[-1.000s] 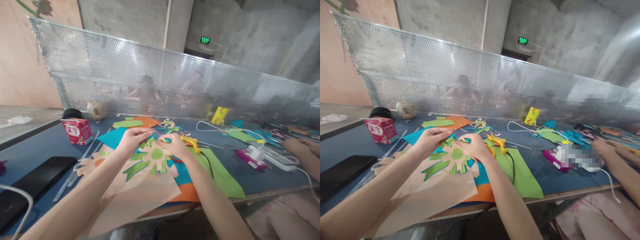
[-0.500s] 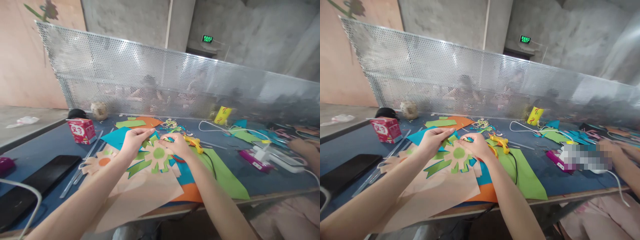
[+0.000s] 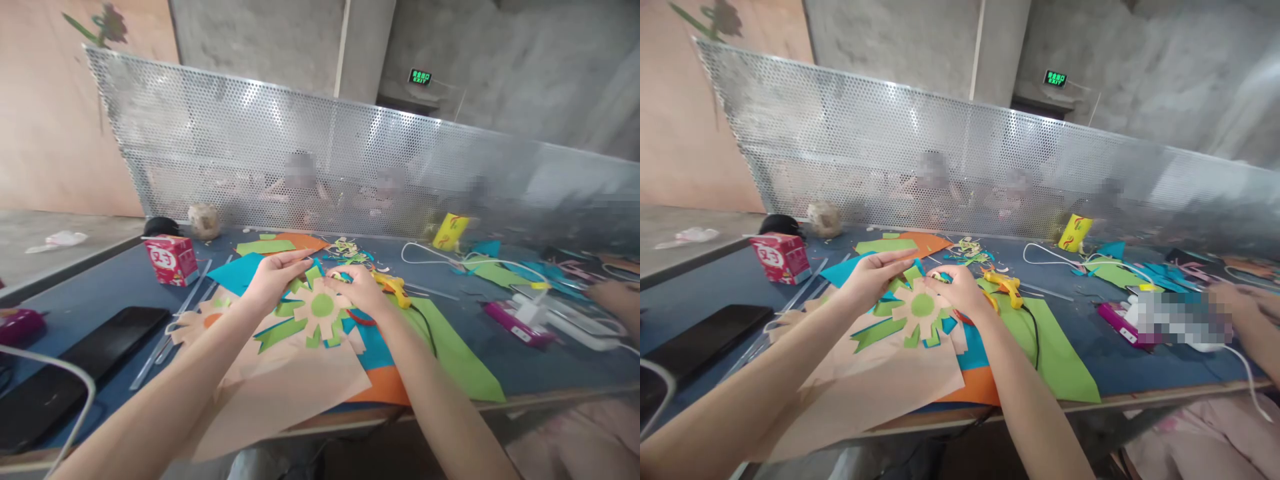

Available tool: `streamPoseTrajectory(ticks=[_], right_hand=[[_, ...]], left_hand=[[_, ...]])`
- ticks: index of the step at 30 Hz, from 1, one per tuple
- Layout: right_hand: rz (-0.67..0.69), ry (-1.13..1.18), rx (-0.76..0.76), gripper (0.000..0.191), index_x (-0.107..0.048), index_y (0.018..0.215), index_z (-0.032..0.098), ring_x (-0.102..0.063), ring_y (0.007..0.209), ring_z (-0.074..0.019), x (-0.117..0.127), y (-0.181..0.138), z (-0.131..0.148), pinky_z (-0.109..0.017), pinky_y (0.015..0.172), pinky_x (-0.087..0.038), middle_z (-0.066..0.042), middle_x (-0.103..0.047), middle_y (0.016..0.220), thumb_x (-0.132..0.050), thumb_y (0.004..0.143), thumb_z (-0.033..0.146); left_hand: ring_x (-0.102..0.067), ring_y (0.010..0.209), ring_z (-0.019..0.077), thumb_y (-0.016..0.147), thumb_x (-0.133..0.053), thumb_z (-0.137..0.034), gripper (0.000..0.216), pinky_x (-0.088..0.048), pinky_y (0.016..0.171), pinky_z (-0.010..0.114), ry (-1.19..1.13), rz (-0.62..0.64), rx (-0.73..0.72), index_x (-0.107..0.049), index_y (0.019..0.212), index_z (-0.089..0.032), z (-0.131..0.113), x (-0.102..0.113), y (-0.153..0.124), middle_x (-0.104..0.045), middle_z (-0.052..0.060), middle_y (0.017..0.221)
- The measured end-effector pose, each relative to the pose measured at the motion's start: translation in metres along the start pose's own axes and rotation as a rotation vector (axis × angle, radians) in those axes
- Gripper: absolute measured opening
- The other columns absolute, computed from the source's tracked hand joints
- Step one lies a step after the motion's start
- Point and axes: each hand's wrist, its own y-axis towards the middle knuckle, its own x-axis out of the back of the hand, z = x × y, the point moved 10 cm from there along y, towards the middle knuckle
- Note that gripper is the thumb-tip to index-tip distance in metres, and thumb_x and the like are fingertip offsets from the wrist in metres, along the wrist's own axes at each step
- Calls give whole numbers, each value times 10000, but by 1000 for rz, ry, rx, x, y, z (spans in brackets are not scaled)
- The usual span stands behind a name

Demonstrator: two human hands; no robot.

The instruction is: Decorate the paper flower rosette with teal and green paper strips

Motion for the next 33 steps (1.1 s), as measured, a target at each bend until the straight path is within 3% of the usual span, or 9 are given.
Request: streamPoseTrajectory(ticks=[3,7,11,17,20,24,28,33], right_hand=[[-16,9,-37,200,-615,674,160,-555,674,-151,2,1,-7,-243,628,-408,4,-602,678,-588,659,358],[-43,33,-80,237,-622,713,157,-566,684,-157,6,1,-14,-240,607,-426,-3,-608,697,-613,637,382],[31,175,-86,296,-615,831,171,-590,723,-159,1,2,-14,-261,637,-454,-25,-634,774,-550,695,427],[-79,243,-109,225,-613,791,163,-619,714,-165,15,4,-21,-314,726,-460,-36,-653,791,-604,663,349],[-85,282,-127,280,-623,819,172,-621,721,-175,17,5,-25,-320,720,-464,-41,-655,787,-550,710,419],[-112,521,-215,440,-570,976,192,-609,774,-173,16,7,-42,-288,639,-480,-72,-637,909,-390,774,540],[-31,544,-301,411,-523,973,216,-596,726,-150,-2,6,-58,-256,587,-475,-38,-614,897,-630,640,432],[-34,520,-185,406,-525,923,194,-588,700,-130,-8,7,-50,-255,653,-465,-8,-612,809,-699,566,277]], left_hand=[[-529,526,87,644,-652,-288,416,-409,504,211,16,96,-33,-603,1043,-182,-4,-6,-1,-613,5,618],[-555,618,98,582,-694,-177,556,-428,593,225,55,201,-92,-542,1117,-193,-11,-12,-3,-603,-17,660],[-511,546,66,613,-670,-198,442,-391,512,188,152,82,-144,-581,1046,-176,-15,2,-1,-579,-23,656],[-502,515,53,597,-682,-255,352,-361,430,161,209,-16,-98,-638,936,-172,-7,18,4,-584,1,694],[-541,535,74,572,-699,-270,337,-373,416,165,154,-46,-53,-637,885,-164,-3,23,6,-613,20,725],[-544,507,69,557,-709,-253,320,-373,398,154,-27,-106,-37,-589,844,-176,-2,29,7,-592,-18,661],[-540,517,76,543,-697,-207,275,-397,425,159,-189,-103,-33,-527,757,-177,0,32,8,-553,-44,597],[-520,448,94,508,-636,-150,266,-391,401,186,-240,-57,80,-485,725,-185,8,31,7,-504,-66,534]])
